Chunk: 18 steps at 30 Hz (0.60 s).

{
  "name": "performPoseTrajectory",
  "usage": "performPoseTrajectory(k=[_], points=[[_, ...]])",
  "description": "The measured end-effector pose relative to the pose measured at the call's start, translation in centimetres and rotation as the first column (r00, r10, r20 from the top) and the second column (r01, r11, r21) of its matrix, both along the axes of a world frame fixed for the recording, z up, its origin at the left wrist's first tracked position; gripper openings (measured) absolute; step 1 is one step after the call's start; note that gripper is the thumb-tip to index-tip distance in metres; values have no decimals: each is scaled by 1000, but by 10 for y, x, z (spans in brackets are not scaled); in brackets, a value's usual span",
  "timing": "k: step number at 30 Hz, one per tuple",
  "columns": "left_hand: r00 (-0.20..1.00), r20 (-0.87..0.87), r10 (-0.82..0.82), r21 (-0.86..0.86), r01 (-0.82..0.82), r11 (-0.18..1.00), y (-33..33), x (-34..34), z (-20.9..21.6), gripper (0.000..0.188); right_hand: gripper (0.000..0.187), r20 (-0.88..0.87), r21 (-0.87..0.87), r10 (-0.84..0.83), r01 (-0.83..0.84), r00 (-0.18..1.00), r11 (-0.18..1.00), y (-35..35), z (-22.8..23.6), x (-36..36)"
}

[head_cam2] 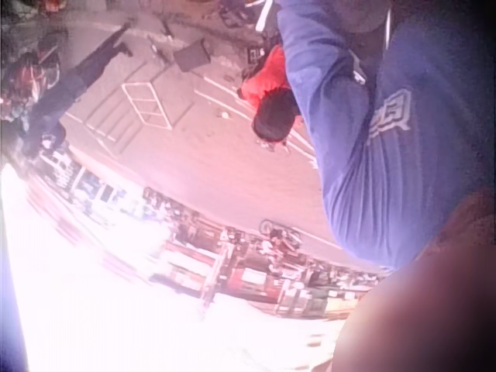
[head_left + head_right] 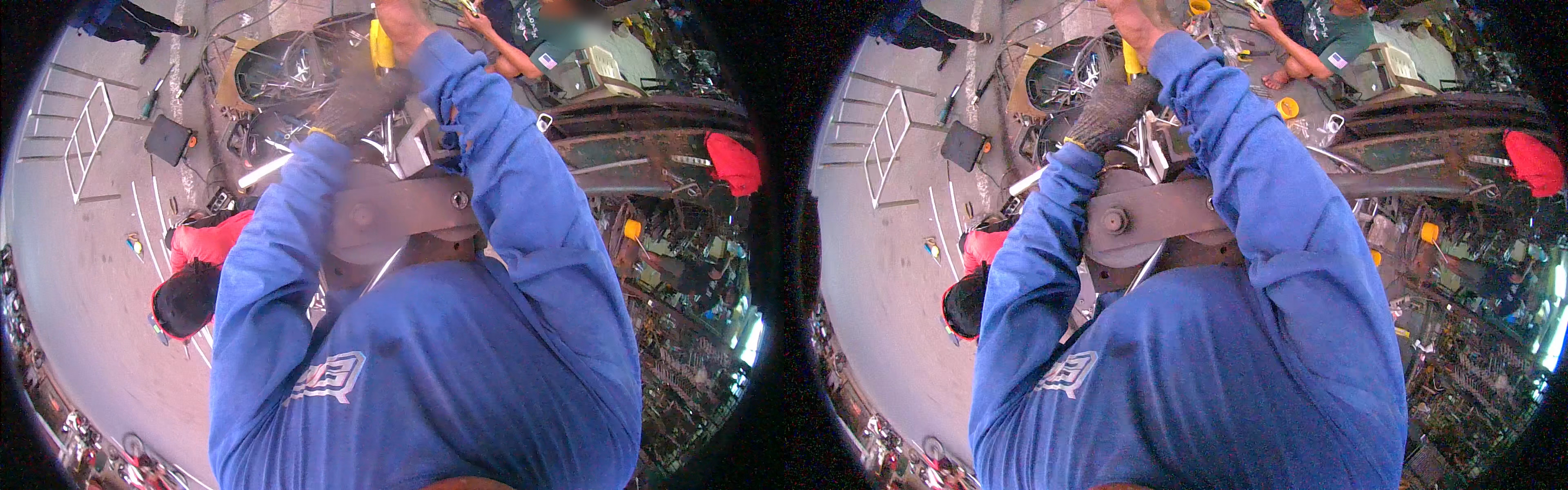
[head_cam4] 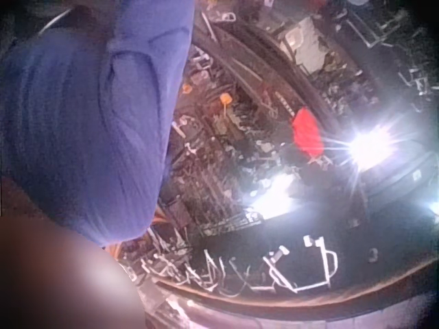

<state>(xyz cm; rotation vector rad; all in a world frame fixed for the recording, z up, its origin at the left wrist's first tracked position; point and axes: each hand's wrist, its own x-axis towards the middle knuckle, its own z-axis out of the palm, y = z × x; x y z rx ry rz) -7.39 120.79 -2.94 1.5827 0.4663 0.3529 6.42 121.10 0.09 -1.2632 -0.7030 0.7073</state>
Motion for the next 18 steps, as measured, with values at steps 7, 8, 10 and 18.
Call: performPoseTrajectory(k=[7,8,10,18], points=[[992,-122,31,159,-11,987,-1,-4,18,43,30,367,-185,-127,207,921,961,4,-9,9],[991,-131,38,159,-16,987,-2,-4,20,44,32,431,-139,-167,248,887,959,7,-11,10],[990,-136,40,170,-16,985,-1,-5,23,46,30,907,-113,-54,365,417,924,15,-17,14],[989,120,-83,-67,92,994,25,15,10,50,26,967,-214,134,410,215,887,10,-16,25]])
